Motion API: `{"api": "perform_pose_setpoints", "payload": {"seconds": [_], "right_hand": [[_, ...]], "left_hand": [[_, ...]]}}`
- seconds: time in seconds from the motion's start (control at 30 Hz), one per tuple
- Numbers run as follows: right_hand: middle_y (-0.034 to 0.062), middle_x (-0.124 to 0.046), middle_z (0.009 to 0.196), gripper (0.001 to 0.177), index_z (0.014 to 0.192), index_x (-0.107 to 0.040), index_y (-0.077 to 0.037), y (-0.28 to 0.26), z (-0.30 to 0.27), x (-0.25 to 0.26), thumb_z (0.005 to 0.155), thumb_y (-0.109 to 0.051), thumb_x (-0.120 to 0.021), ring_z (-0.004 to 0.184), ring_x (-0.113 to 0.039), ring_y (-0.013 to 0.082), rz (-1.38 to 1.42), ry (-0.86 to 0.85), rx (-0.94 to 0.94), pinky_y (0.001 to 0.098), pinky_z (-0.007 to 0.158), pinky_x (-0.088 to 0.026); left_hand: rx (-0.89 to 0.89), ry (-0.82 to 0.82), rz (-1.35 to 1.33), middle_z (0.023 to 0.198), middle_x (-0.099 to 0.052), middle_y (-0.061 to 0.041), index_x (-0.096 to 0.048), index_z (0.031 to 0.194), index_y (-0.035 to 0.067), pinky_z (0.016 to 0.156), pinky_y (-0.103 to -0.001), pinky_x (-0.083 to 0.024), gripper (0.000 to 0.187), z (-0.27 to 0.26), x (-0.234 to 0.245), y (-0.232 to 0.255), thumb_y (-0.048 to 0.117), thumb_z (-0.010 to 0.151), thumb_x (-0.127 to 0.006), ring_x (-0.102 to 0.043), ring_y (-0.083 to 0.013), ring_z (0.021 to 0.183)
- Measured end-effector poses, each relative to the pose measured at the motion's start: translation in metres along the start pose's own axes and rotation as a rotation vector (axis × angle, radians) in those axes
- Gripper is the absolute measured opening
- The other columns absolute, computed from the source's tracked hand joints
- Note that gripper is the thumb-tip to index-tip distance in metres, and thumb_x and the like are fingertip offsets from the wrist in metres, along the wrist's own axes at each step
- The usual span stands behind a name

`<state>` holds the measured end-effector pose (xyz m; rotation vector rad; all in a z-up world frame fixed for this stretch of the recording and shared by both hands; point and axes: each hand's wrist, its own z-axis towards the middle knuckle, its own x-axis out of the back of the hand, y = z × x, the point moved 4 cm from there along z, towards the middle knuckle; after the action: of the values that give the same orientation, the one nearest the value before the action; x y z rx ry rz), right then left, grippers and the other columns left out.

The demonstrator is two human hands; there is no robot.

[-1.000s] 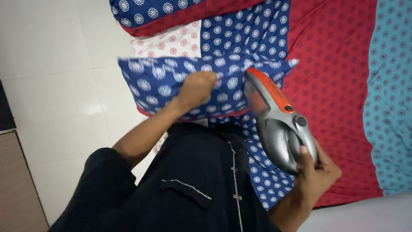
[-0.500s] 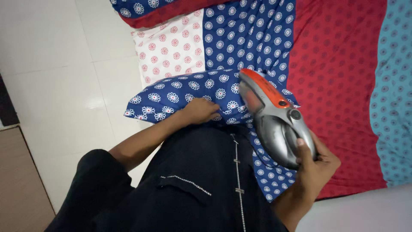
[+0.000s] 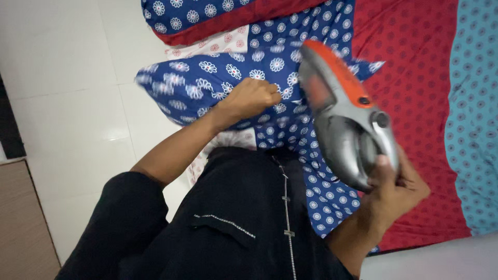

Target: The person irons a red and blue patterned pillowcase on a bed using a handheld iron. They then move to the edge of the bed and iron a white sheet with a red floral pattern, smoothing the fabric with their hands as they work.

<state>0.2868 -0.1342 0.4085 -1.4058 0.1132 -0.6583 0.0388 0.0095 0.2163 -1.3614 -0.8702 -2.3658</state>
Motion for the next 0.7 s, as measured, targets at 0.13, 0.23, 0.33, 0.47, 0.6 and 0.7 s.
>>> {"api": "perform_pose_setpoints", "payload": {"seconds": [0.13,0.23,0.33,0.47,0.6,0.7], "right_hand": [[0.0017,-0.063,0.078,0.037,0.130,-0.074,0.007,0.001,-0.002,0.010,0.096,-0.008,-0.073,0.060,-0.050,0.0029,0.045,-0.005,0.001,0.0167,0.056,-0.034],[0.0042,-0.070,0.095,0.037,0.130,-0.073,0.006,0.020,-0.004,0.010,0.097,-0.009,-0.075,0.077,-0.060,0.0049,-0.070,-0.048,-0.035,0.0184,0.068,-0.043],[0.0039,-0.071,0.101,0.036,0.128,-0.073,0.004,0.053,-0.006,0.002,0.098,-0.014,-0.078,0.087,-0.061,0.0057,-0.194,-0.132,-0.089,0.0201,0.079,-0.049],[0.0028,-0.071,0.091,0.033,0.124,-0.073,0.001,0.108,-0.028,-0.006,0.097,-0.018,-0.075,0.077,-0.059,0.0054,-0.317,-0.164,-0.237,0.0219,0.069,-0.046],[0.0003,-0.059,0.072,0.022,0.103,-0.069,0.005,0.140,-0.044,0.024,0.104,-0.018,-0.069,0.062,-0.050,0.0076,-0.162,-0.133,-0.492,0.0253,0.058,-0.037],[-0.0022,-0.057,0.068,0.022,0.097,-0.068,0.004,0.138,-0.040,0.024,0.102,-0.017,-0.066,0.061,-0.051,0.0065,-0.214,-0.332,-0.529,0.0247,0.058,-0.038]], "left_hand": [[-0.044,-0.048,-0.041,0.092,-0.071,-0.008,-0.071,0.092,0.009,0.068,-0.041,-0.059,0.016,-0.016,-0.023,0.036,0.010,0.076,-0.069,-0.073,-0.0267,0.085],[0.053,-0.325,-0.186,0.095,-0.070,-0.008,-0.070,0.096,0.010,0.069,-0.043,-0.058,0.020,-0.044,-0.075,0.063,0.022,0.080,-0.074,-0.070,-0.0289,0.085],[0.216,-0.239,-0.357,0.100,-0.067,-0.011,-0.068,0.097,0.008,0.077,-0.044,-0.056,0.026,-0.064,-0.101,0.062,0.030,0.085,-0.077,-0.067,-0.0303,0.094],[0.615,0.062,-0.282,0.140,-0.053,-0.018,-0.057,0.133,0.006,0.111,-0.051,-0.038,0.061,-0.095,-0.104,0.020,0.036,0.084,-0.076,-0.046,-0.0359,0.134],[0.742,-0.065,-0.107,0.157,-0.026,-0.024,-0.029,0.155,0.004,0.112,-0.069,-0.010,0.101,-0.117,-0.118,-0.007,0.061,0.082,-0.071,-0.021,-0.0414,0.147],[0.728,-0.034,-0.079,0.169,-0.025,-0.017,-0.029,0.165,0.017,0.123,-0.067,-0.007,0.084,-0.132,-0.124,-0.017,0.057,0.098,-0.060,-0.018,-0.0342,0.158]]}}
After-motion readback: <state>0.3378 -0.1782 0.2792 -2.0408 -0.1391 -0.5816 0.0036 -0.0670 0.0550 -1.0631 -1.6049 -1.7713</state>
